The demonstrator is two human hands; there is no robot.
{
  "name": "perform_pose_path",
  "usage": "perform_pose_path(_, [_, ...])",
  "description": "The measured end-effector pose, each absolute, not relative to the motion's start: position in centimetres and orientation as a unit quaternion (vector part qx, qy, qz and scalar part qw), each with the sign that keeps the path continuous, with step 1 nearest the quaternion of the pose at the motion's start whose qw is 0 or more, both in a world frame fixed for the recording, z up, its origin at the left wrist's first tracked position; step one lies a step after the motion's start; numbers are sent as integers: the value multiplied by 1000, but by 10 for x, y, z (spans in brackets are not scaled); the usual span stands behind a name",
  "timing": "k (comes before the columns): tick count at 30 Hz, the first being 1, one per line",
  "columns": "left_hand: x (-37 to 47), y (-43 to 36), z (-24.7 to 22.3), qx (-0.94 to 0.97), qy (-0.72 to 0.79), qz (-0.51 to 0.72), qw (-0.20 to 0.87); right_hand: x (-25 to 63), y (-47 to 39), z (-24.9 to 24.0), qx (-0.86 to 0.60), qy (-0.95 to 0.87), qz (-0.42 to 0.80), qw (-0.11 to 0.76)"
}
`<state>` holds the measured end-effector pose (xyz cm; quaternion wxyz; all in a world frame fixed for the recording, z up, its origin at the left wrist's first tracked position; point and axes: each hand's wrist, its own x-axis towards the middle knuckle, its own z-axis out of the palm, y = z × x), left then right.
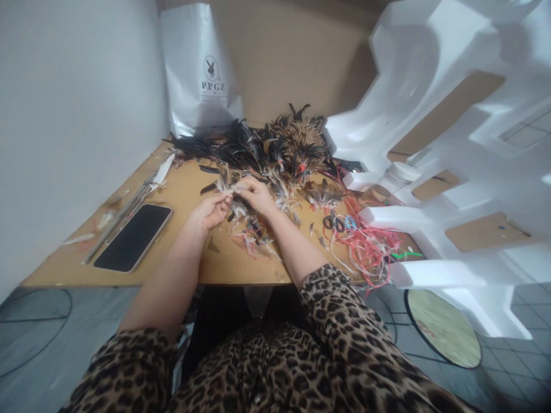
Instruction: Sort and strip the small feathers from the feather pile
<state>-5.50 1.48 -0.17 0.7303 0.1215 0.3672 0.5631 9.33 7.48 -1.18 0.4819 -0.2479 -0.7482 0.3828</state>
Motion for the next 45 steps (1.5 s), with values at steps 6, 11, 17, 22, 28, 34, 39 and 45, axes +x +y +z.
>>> perform_pose_path(6, [-55, 13, 0, 133, 374, 554, 732, 94, 72, -9, -259, -753, 375, 474])
perform_pose_path(11, [-50, 19, -8, 248, 404, 628, 617, 85, 65, -9, -327, -637, 511, 476])
perform_pose_path(17, [-47, 26, -18, 355, 455, 666, 473, 77, 59, -7, -380, -488, 659, 428])
perform_pose_path(22, [-46, 25, -20, 398, 458, 654, 451, 77, 61, -9, -350, -466, 695, 421])
perform_pose_path(28, [-45, 21, -16, 359, 446, 633, 520, 78, 62, -9, -338, -465, 685, 447])
perform_pose_path(34, [-45, 18, -12, 329, 427, 608, 583, 79, 60, -7, -326, -466, 687, 452])
perform_pose_path(39, [-48, 17, -13, 352, 429, 578, 597, 81, 61, -7, -317, -469, 694, 444])
perform_pose_path(45, [-48, 19, -16, 406, 472, 577, 529, 86, 61, -2, -342, -548, 631, 429])
